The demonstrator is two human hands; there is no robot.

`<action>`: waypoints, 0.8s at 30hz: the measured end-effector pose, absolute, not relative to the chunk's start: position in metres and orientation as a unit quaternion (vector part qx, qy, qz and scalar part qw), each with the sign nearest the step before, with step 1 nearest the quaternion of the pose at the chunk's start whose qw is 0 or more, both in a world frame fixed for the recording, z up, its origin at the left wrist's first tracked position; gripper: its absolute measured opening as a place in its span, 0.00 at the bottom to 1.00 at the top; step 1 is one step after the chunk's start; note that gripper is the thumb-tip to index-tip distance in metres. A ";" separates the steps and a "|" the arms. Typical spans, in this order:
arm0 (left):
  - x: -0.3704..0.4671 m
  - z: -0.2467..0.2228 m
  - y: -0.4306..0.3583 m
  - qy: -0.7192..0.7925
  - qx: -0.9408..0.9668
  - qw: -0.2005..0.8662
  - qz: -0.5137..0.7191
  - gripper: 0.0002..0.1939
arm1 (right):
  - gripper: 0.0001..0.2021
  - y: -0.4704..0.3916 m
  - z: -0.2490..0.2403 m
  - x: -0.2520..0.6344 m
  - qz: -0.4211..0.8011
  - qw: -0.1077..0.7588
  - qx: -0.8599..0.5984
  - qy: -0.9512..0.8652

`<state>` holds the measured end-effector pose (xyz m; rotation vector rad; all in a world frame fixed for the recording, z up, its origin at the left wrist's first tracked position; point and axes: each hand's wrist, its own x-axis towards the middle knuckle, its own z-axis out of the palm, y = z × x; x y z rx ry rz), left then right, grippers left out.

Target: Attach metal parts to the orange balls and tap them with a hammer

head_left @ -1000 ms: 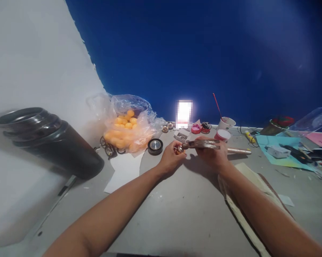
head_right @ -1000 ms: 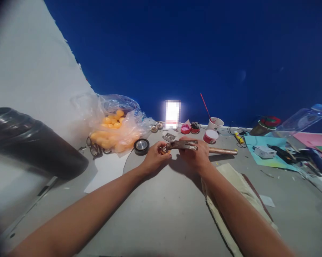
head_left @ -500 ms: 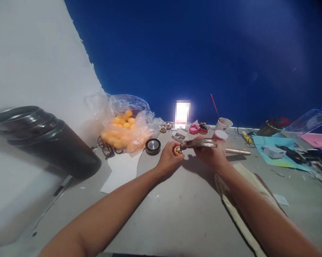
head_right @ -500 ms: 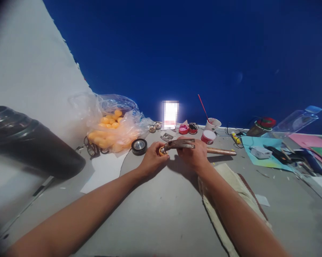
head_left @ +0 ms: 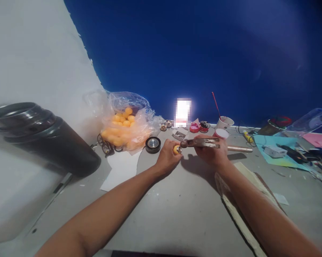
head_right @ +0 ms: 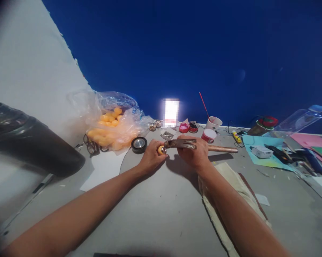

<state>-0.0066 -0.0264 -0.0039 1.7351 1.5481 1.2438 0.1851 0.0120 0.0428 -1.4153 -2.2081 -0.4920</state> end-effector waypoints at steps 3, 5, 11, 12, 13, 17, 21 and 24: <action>-0.007 -0.005 -0.026 0.568 0.645 0.251 0.445 0.18 | 0.10 0.012 0.043 0.185 -0.178 0.230 -0.507 -0.812; -0.006 -0.005 -0.026 0.572 0.646 0.251 0.438 0.17 | 0.10 0.013 0.042 0.186 -0.166 0.227 -0.490 -0.825; -0.006 -0.006 -0.026 0.574 0.658 0.240 0.423 0.17 | 0.12 0.013 0.041 0.185 -0.191 0.254 -0.500 -0.806; -0.006 -0.005 -0.026 0.575 0.658 0.241 0.422 0.16 | 0.12 0.012 0.041 0.185 -0.187 0.243 -0.496 -0.813; -0.006 -0.005 -0.026 0.577 0.656 0.243 0.421 0.16 | 0.12 0.012 0.041 0.185 -0.179 0.231 -0.491 -0.821; -0.005 -0.004 -0.027 0.585 0.654 0.246 0.412 0.15 | 0.13 0.012 0.044 0.185 -0.172 0.238 -0.509 -0.809; -0.003 -0.006 -0.026 0.577 0.658 0.244 0.418 0.16 | 0.16 0.014 0.045 0.187 -0.175 0.241 -0.525 -0.797; -0.004 -0.008 -0.026 0.572 0.656 0.251 0.424 0.15 | 0.14 0.015 0.043 0.189 -0.163 0.212 -0.519 -0.812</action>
